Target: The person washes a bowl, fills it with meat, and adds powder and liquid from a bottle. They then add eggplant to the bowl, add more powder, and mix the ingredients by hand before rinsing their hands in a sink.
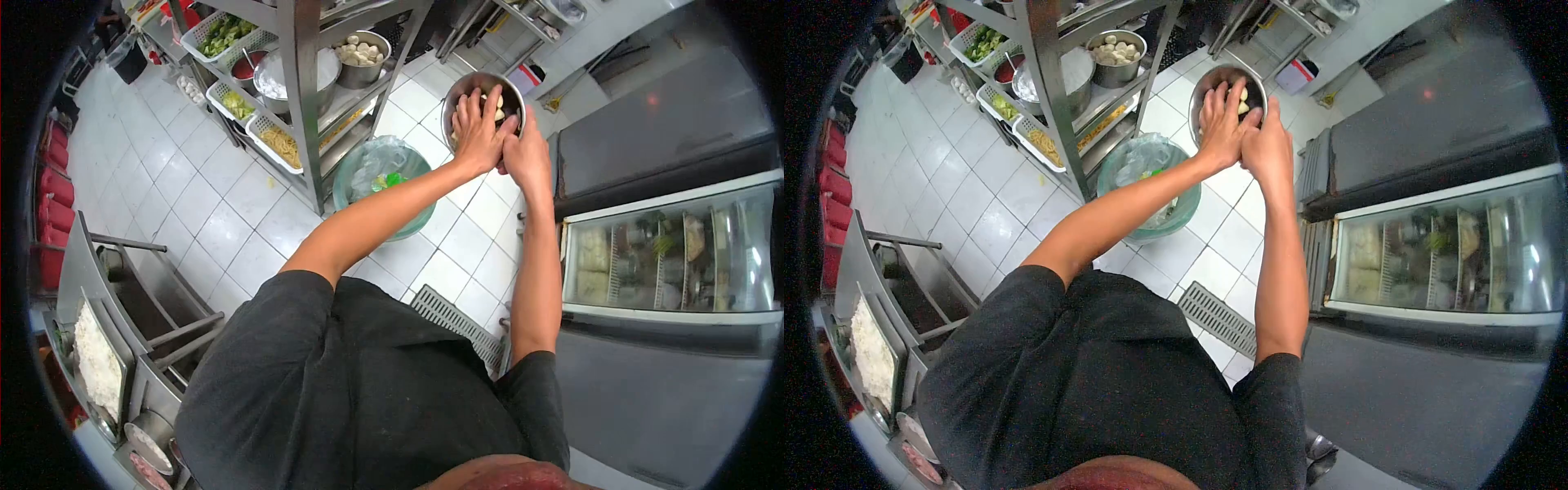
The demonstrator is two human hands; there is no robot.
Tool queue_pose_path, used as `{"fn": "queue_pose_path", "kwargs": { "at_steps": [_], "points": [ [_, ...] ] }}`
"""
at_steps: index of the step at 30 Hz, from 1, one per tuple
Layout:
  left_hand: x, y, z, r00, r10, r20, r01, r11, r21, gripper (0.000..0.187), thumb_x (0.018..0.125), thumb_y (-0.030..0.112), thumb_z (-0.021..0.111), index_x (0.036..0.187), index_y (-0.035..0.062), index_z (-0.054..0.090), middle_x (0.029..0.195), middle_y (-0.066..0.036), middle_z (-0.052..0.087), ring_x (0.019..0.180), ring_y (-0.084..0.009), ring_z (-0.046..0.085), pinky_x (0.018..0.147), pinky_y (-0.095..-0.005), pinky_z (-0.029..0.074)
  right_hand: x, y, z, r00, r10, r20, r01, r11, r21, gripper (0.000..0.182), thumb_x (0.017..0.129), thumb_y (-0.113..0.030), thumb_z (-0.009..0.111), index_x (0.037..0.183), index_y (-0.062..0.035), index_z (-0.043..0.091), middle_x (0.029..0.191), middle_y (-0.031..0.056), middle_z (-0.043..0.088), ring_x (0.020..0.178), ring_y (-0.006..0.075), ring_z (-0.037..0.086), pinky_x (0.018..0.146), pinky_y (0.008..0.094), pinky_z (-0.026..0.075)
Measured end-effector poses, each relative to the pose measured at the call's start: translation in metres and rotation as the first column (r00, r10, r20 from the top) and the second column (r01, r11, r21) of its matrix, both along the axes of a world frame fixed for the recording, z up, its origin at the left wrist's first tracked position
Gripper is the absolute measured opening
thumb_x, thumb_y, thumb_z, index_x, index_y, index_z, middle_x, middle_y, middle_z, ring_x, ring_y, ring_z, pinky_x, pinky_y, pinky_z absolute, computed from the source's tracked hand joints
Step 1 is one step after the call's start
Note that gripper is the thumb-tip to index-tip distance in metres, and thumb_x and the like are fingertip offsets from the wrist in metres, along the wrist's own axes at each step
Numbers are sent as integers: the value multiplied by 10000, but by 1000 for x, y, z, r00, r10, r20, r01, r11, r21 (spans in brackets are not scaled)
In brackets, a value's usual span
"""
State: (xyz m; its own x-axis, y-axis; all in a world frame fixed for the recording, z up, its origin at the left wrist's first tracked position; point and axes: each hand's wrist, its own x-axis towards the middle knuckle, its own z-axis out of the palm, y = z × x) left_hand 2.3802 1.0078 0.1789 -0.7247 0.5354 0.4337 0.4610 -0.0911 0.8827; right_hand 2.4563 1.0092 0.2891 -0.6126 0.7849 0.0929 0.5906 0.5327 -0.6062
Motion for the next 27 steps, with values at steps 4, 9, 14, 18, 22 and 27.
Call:
{"fn": "queue_pose_path", "kwargs": {
  "at_steps": [4, 9, 14, 18, 22, 27],
  "points": [
    [-21, 8, 38, 998, 44, 32, -50, 978, 200, 705, 907, 512, 454, 1470, 183, 185, 1476, -265, 153, 1357, -494, 68, 1065, -611, 63, -23, 0, 30, 994, 106, -20, -93, 937, 338, 543, 841, -96, 445, 1371, -14, 364, 737, 269, 629, 605, 341, 645, 563, 420, 499],
    [-39, 17, 77, 996, 85, 18, -86, 929, 359, 738, 896, 460, 511, 1474, 163, 163, 1470, -265, 151, 1352, -492, 77, 1069, -597, 81, -39, -20, 73, 999, 49, 17, -51, 868, 494, 573, 813, -99, 433, 1380, -43, 376, 819, 296, 635, 762, 419, 648, 701, 463, 496],
    [-48, 21, 89, 992, 128, 1, -118, 905, 408, 714, 883, 426, 535, 1459, 156, 211, 1448, -287, 194, 1341, -502, 109, 1068, -600, 92, -47, -16, 78, 998, 67, -14, -51, 859, 510, 557, 828, -86, 443, 1380, -55, 373, 769, 266, 641, 649, 333, 662, 579, 426, 502],
    [-46, 5, 53, 985, 90, -149, -67, 986, 152, 658, 881, 464, 527, 1433, 190, 295, 1447, -281, 213, 1337, -514, 127, 1056, -634, 90, -38, -7, 44, 981, 101, -165, -92, 994, 58, 331, 926, -127, 451, 1243, -31, 453, 748, 186, 640, 599, 242, 642, 465, 348, 489],
    [-49, -12, -38, 924, -106, -367, -13, 951, -308, 664, 869, 439, 552, 1436, 184, 319, 1463, -255, 235, 1365, -489, 136, 1070, -644, 97, -25, 39, -108, 941, -96, -326, -128, 789, -600, 215, 974, -199, 471, 1078, -26, 545, 905, 107, 646, 635, 156, 641, 468, 270, 544],
    [-42, -126, -64, 895, -322, -309, 275, 943, -186, 405, 802, 243, 646, 1163, 63, 607, 1283, -182, 519, 1244, -372, 435, 1039, -478, 343, -16, -13, -245, 711, -560, -425, -329, 269, -905, 242, 922, -74, 483, 1131, 48, 495, 994, 157, 622, 760, 221, 636, 582, 265, 545]
  ]
}}
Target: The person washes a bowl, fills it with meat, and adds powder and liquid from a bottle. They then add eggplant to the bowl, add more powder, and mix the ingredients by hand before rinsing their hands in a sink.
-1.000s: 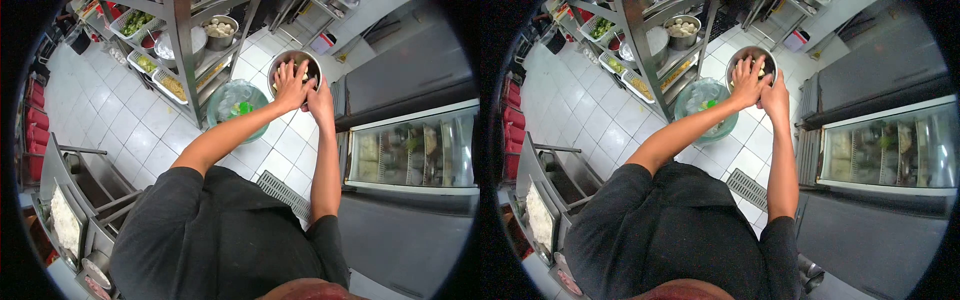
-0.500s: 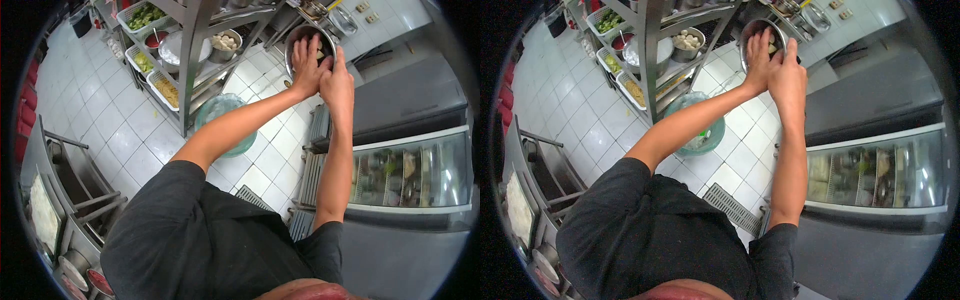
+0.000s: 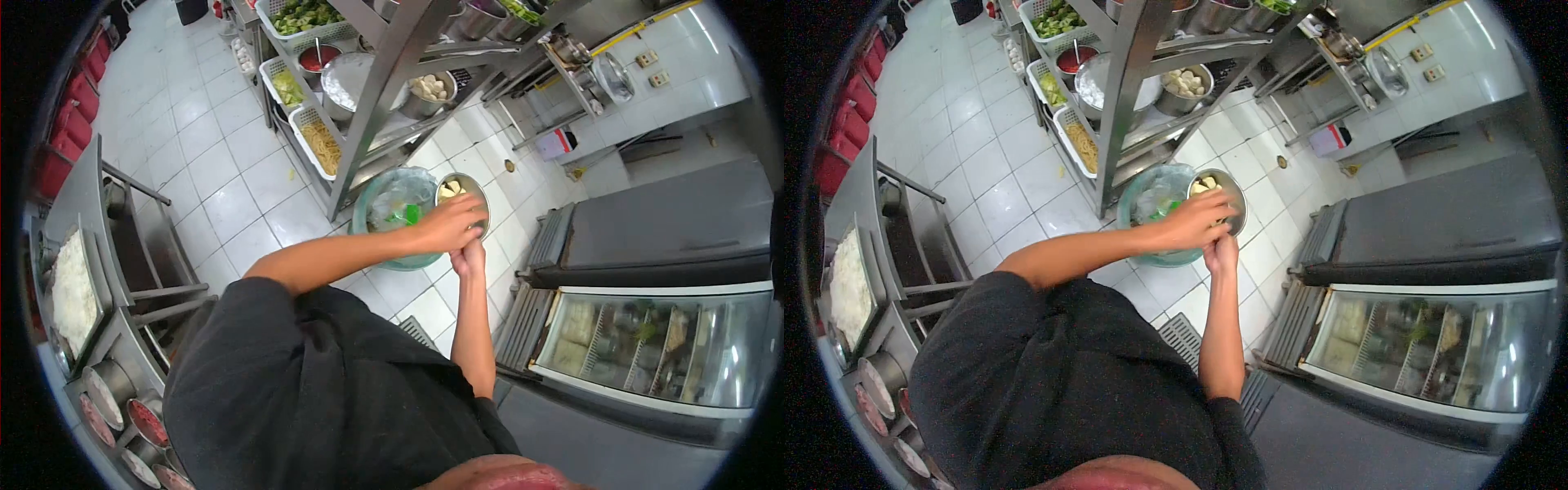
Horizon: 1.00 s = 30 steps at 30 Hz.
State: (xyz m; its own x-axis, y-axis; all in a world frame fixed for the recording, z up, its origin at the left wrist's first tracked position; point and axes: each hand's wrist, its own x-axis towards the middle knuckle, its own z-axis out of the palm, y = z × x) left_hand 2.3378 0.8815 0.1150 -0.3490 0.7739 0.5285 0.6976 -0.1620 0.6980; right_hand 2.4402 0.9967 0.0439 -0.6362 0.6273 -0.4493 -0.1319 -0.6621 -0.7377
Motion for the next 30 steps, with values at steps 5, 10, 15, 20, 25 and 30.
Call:
{"fn": "queue_pose_path", "kwargs": {
  "at_steps": [5, 10, 15, 20, 25, 30],
  "points": [
    [-82, -147, 1, 720, 537, 440, -594, 804, -9, 188, 852, 189, 599, 925, 22, 647, 842, -119, 649, 791, -217, 618, 730, -348, 490, 19, -7, -36, 999, 33, 35, -31, 998, -48, 406, 795, 74, 391, 1199, 92, 421, 1036, 221, 601, 751, 261, 637, 548, 253, 529],
    [-232, -166, 63, 731, 658, 178, -679, 727, 101, 300, 914, 240, 520, 1021, -23, 617, 913, -190, 651, 830, -291, 631, 760, -355, 482, 19, -31, -28, 997, -48, 65, 51, 998, -45, 370, 803, 81, 398, 1172, 80, 427, 991, 209, 591, 675, 241, 593, 539, 291, 525],
    [-308, -107, 28, 851, 206, -483, -501, 594, -629, 382, 857, 318, 530, 1094, 33, 622, 1077, -228, 632, 984, -384, 612, 864, -436, 480, 22, -51, -42, 993, -95, 71, 100, 993, -69, 396, 787, 75, 393, 1177, 143, 394, 978, 258, 605, 717, 283, 640, 512, 251, 526],
    [-378, -57, -89, 834, -54, -549, -408, 609, -680, 441, 808, 363, 573, 1147, 83, 599, 1097, -229, 626, 984, -394, 612, 863, -446, 488, 29, -80, -24, 973, -211, 95, 216, 975, -49, 289, 792, 72, 403, 1072, 121, 455, 840, 191, 612, 614, 233, 599, 471, 252, 512],
    [-410, -37, -121, 938, -39, -346, -198, 758, -622, 461, 807, 371, 575, 1169, 86, 580, 1104, -209, 622, 975, -385, 603, 854, -424, 492, 38, -84, -31, 948, -275, 161, 290, 954, -80, 351, 780, 73, 407, 1126, 10, 409, 913, 202, 601, 641, 253, 603, 491, 291, 500],
    [-406, -37, -118, 929, -74, -363, -218, 684, -696, 446, 841, 353, 532, 1191, 79, 562, 1158, -172, 596, 1026, -344, 571, 892, -392, 460, 36, -86, -32, 945, -301, 131, 312, 947, -73, 348, 783, 65, 419, 1129, 23, 426, 906, 191, 603, 640, 240, 604, 497, 286, 511]
  ]
}}
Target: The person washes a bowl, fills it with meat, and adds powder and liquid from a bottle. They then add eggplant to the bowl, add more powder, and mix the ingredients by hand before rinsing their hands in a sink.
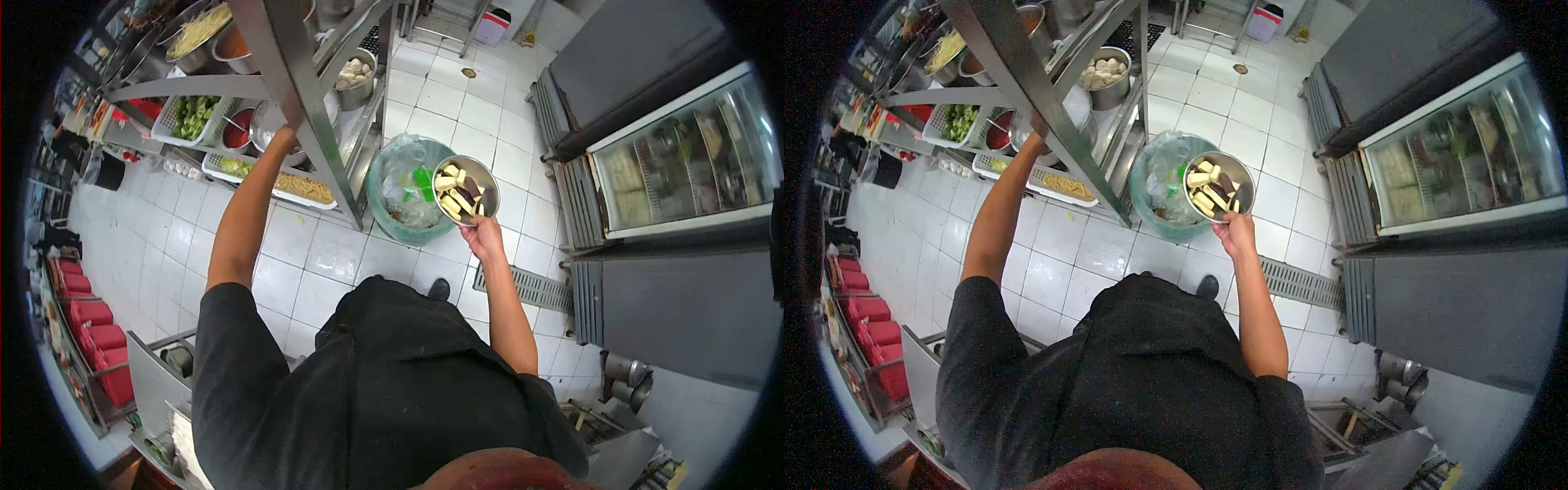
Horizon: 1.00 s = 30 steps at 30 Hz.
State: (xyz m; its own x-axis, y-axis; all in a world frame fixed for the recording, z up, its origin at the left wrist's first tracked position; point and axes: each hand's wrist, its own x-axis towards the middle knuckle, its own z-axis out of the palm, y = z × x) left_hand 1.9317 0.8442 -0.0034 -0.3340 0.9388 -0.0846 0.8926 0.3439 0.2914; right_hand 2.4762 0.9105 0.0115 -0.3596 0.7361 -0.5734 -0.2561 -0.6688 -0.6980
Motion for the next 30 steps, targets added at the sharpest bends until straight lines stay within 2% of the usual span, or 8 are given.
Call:
{"fn": "queue_pose_path", "kwargs": {
  "at_steps": [7, 11, 15, 19, 23, 27, 29, 30],
  "points": [
    [-7, -17, 22, 947, 110, 303, -122, 992, 24, 427, 889, 328, 472, 1222, 68, 538, 1235, -119, 559, 1097, -286, 526, 945, -348, 416, -15, 4, 16, 999, 30, -18, -29, 999, 35, 392, 790, 67, 405, 1178, 15, 399, 915, 185, 595, 622, 208, 590, 479, 275, 496],
    [51, -6, 98, 333, 242, 911, -625, 780, 21, 400, 922, 276, 415, 1241, 52, 508, 1275, -98, 520, 1150, -261, 492, 988, -352, 394, -20, 20, 12, 994, 104, -22, -102, 993, 57, 393, 793, 64, 401, 1180, 4, 384, 922, 189, 592, 627, 207, 594, 478, 271, 497],
    [58, -25, 117, -202, -67, 977, -887, 435, -154, 341, 955, 236, 372, 1180, 45, 541, 1157, -112, 590, 1052, -279, 567, 930, -390, 471, -25, 42, 4, 977, 209, -38, -206, 975, 81, 387, 783, 66, 402, 1166, 9, 387, 908, 187, 594, 626, 217, 608, 462, 276, 499],
    [46, -67, 115, -214, -139, 967, -883, 450, -131, 196, 944, 267, 470, 953, 110, 588, 810, -44, 616, 663, -203, 597, 574, -316, 515, -26, 65, -12, 962, 269, -45, -268, 963, 39, 383, 777, 53, 427, 1154, 4, 380, 908, 185, 597, 632, 230, 618, 466, 291, 511],
    [119, -119, 147, -268, -120, 956, -821, 547, -162, 267, 932, 364, 521, 773, 161, 590, 589, 23, 561, 427, -100, 493, 339, -235, 371, -28, 79, -4, 954, 299, 27, -299, 954, 3, 397, 781, 45, 439, 1165, -24, 368, 908, 171, 600, 621, 226, 615, 466, 293, 515],
    [198, -132, 129, -333, -80, 939, -900, 325, -292, 279, 937, 335, 503, 760, 138, 590, 614, -45, 582, 465, -143, 527, 385, -231, 418, -25, 97, -22, 928, 372, 16, -372, 928, -14, 375, 789, 39, 438, 1154, -41, 405, 909, 167, 605, 601, 219, 613, 450, 295, 514],
    [244, -119, 123, -432, -49, 901, -798, 486, -356, 282, 935, 330, 523, 718, 153, 557, 596, -33, 558, 433, -139, 498, 346, -243, 403, -23, 105, -25, 920, 391, 2, -391, 920, -29, 354, 795, 38, 431, 1140, -39, 425, 900, 164, 609, 580, 215, 609, 432, 291, 510],
    [267, -97, 118, -434, -26, 900, -833, 392, -390, 274, 927, 328, 545, 711, 161, 546, 591, -29, 552, 411, -136, 486, 329, -245, 392, -23, 106, -28, 915, 401, 29, -400, 916, -38, 348, 798, 39, 426, 1138, -39, 434, 893, 161, 611, 567, 211, 606, 421, 286, 506]
  ]
}}
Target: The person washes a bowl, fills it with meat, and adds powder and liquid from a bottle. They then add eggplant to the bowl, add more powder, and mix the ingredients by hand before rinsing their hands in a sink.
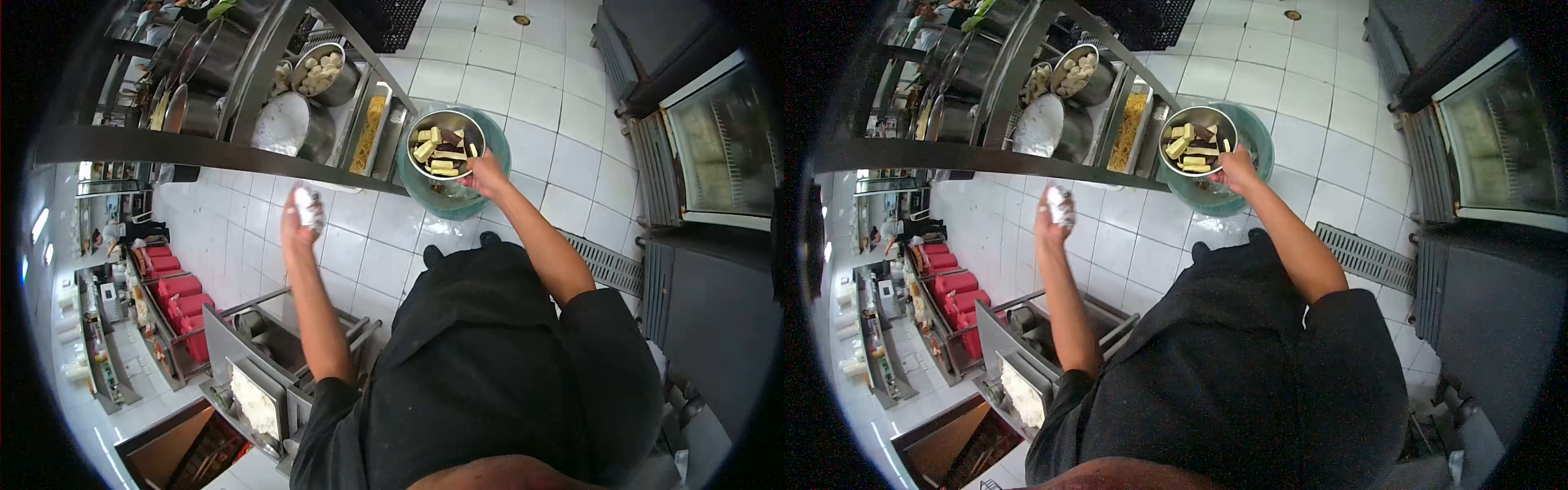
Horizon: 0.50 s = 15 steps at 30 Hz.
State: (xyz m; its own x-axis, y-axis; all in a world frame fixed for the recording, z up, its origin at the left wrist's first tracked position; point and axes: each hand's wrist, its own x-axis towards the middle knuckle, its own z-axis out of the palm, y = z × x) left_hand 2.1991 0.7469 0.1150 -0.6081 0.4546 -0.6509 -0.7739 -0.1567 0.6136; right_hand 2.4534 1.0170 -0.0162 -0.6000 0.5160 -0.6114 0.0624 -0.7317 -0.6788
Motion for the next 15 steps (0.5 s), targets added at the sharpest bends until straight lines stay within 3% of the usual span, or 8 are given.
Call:
{"fn": "queue_pose_path", "kwargs": {
  "at_steps": [2, 4, 6, 7, 10, 11, 14, 15],
  "points": [
    [24, 46, -12, 998, -60, -3, 60, 998, -20, 242, 906, 321, 590, 749, 143, 541, 581, -29, 541, 413, -134, 497, 326, -245, 378, -2, 8, 0, 998, 29, 56, -30, 999, 20, 340, 804, 40, 418, 1132, -41, 451, 877, 154, 614, 541, 203, 601, 399, 277, 498],
    [36, 86, -20, 972, -217, -91, 223, 972, 72, 253, 913, 319, 581, 752, 131, 533, 579, -27, 539, 411, -132, 493, 338, -254, 379, -3, 13, 2, 997, 65, 30, -67, 993, 98, 353, 822, 24, 422, 1170, -27, 442, 866, 149, 615, 510, 196, 596, 366, 277, 488],
    [61, 132, 1, 917, -240, -319, 213, 970, -117, 245, 909, 302, 592, 777, 98, 560, 599, -23, 550, 465, -116, 526, 384, -248, 397, -8, 19, 5, 997, 81, 15, -82, 971, 224, 356, 833, 8, 430, 1187, -23, 437, 886, 150, 615, 506, 194, 596, 364, 282, 491],
    [65, 150, 6, 873, -278, -401, 218, 958, -188, 249, 906, 299, 595, 811, 69, 587, 627, -31, 573, 486, -114, 529, 416, -254, 403, -6, 19, 23, 998, 70, -4, -66, 956, 287, 406, 835, -1, 455, 1232, -70, 412, 848, 123, 605, 498, 155, 569, 384, 271, 479],
    [72, 197, 7, 712, -389, -585, 167, 902, -398, 310, 892, 296, 604, 823, -4, 638, 667, -59, 619, 522, -130, 530, 492, -297, 416, -7, 20, 47, 999, 51, -5, -45, 930, 365, 405, 844, -19, 438, 1248, -31, 415, 977, 158, 601, 545, 210, 610, 371, 297, 501],
    [75, 205, 6, 654, -430, -622, 133, 876, -464, 333, 887, 296, 606, 811, -26, 650, 673, -68, 630, 529, -138, 529, 514, -316, 420, -9, 20, 34, 996, 78, -34, -65, 956, 286, 427, 836, -8, 445, 1261, -46, 418, 995, 161, 598, 573, 216, 622, 378, 304, 510],
    [73, 222, 1, 402, -622, -672, 65, 751, -657, 391, 867, 304, 613, 711, -55, 635, 630, -115, 621, 534, -190, 523, 561, -382, 427, -14, 19, 34, 996, 90, 6, -89, 968, 236, 431, 830, 0, 439, 1257, -57, 426, 975, 149, 607, 553, 211, 613, 378, 303, 510],
    [71, 224, -2, 294, -650, -701, 15, 736, -676, 422, 863, 321, 605, 692, -65, 618, 603, -178, 603, 553, -253, 555, 597, -415, 435, -13, 20, 35, 994, 107, 6, -105, 965, 241, 404, 825, 4, 425, 1224, -59, 444, 938, 145, 615, 530, 206, 599, 374, 302, 506]
  ]
}}
